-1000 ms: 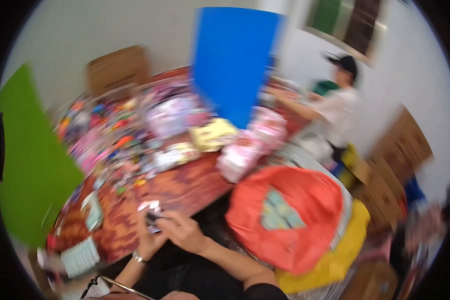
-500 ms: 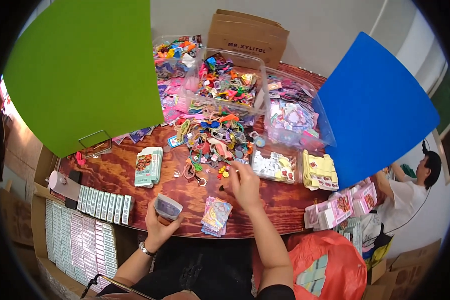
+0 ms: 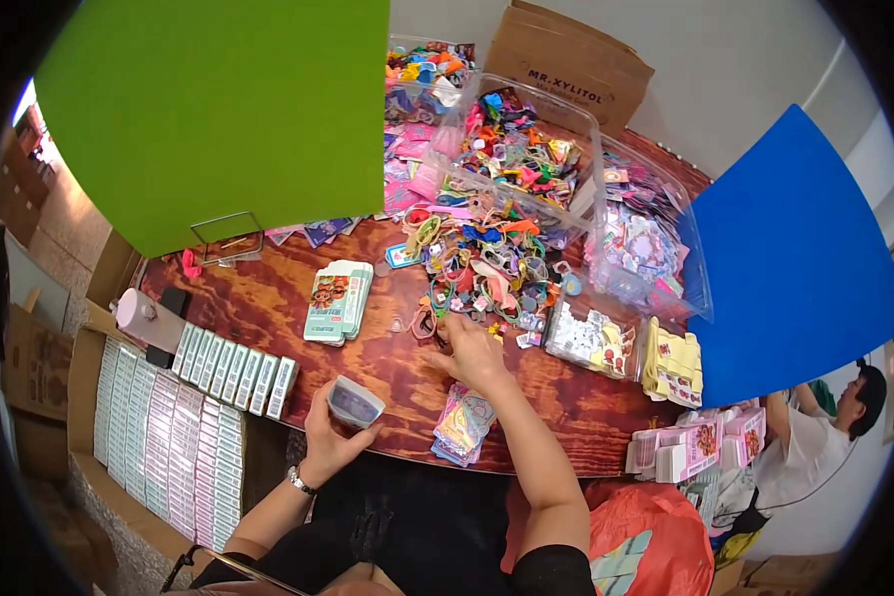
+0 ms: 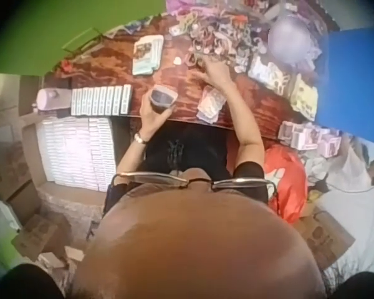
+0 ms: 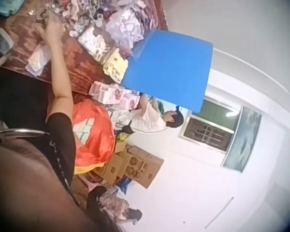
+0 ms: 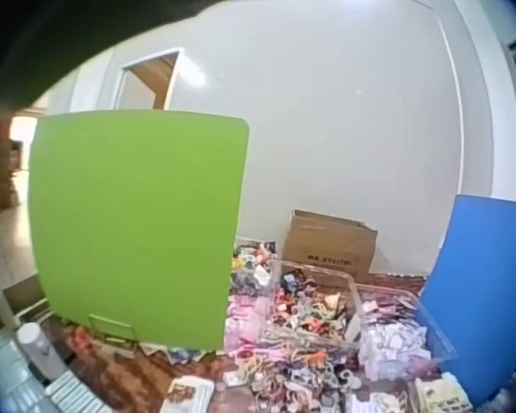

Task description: Packing small colorful toy items into white plastic containers at a table.

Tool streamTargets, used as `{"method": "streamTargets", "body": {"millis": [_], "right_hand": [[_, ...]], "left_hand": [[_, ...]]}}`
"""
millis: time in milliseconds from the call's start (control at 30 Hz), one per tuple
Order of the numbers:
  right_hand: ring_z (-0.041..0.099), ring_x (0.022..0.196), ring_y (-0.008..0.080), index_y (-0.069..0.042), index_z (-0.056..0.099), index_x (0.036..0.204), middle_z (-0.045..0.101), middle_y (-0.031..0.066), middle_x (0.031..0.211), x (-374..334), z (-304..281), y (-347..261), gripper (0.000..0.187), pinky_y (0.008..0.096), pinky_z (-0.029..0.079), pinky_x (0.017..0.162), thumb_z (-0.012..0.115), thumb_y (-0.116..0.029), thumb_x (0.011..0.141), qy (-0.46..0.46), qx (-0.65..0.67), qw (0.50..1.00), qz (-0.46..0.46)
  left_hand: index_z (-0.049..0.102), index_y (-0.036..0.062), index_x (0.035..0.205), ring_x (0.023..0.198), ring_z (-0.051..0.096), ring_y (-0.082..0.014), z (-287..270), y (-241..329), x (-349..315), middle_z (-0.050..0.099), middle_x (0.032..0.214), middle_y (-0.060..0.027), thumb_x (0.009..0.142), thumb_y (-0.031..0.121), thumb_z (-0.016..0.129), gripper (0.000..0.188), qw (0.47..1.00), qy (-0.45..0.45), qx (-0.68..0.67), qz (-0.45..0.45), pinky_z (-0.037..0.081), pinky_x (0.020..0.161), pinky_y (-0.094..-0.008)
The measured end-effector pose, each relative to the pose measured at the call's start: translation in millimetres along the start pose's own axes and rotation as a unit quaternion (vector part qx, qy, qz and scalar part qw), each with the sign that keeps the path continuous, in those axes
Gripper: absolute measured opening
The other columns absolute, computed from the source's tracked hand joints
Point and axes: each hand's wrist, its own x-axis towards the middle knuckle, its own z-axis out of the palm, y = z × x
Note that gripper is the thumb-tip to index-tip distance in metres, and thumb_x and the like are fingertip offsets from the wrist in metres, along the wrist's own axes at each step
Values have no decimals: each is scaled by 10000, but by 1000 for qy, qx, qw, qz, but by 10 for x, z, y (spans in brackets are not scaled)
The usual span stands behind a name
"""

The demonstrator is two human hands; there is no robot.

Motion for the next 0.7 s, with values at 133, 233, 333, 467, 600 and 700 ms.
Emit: {"method": "streamTargets", "body": {"millis": [133,233,333,467,600,700], "right_hand": [[665,987,345,-143,593,1190,670,139,1081,25,255,226,408,456,537,820,763,-255,837,60,-6,997,-52],[679,907,335,-129,634,1163,707,134,955,96,123,138,320,461,535,765,703,-182,855,58,61,996,-1],[695,834,344,-114,670,1137,723,138,836,169,106,153,279,470,530,717,656,-174,865,103,130,986,13],[719,796,316,-78,677,1121,736,141,859,407,41,-2,304,434,548,705,696,-278,892,30,11,999,32],[714,888,368,-157,672,1130,743,135,954,703,83,-189,329,472,558,739,715,-373,886,-80,-186,975,91],[709,937,378,-100,662,1117,737,167,984,762,199,-69,361,477,561,787,718,-370,884,-98,-156,980,72]], "left_hand": [[533,-26,1299,1059,642,-342,26,79,44,626,1163,-189,663,194,920,776,999,-7,18,48,529,899,-407],[535,-25,1301,1061,639,-339,-19,72,-52,624,1170,-190,666,204,922,778,999,13,26,41,529,902,-405],[535,-23,1305,1064,637,-335,16,54,-40,621,1171,-188,669,211,923,782,999,8,25,40,527,907,-404],[528,-19,1314,1078,632,-336,26,63,-5,620,1172,-186,672,219,921,790,998,2,31,51,524,915,-407],[523,-18,1316,1075,629,-341,70,41,-19,621,1167,-185,675,226,919,792,998,1,31,63,523,911,-406],[514,-6,1321,1050,649,-290,69,31,-43,615,1163,-156,652,186,922,807,997,4,46,68,530,900,-376]]}}
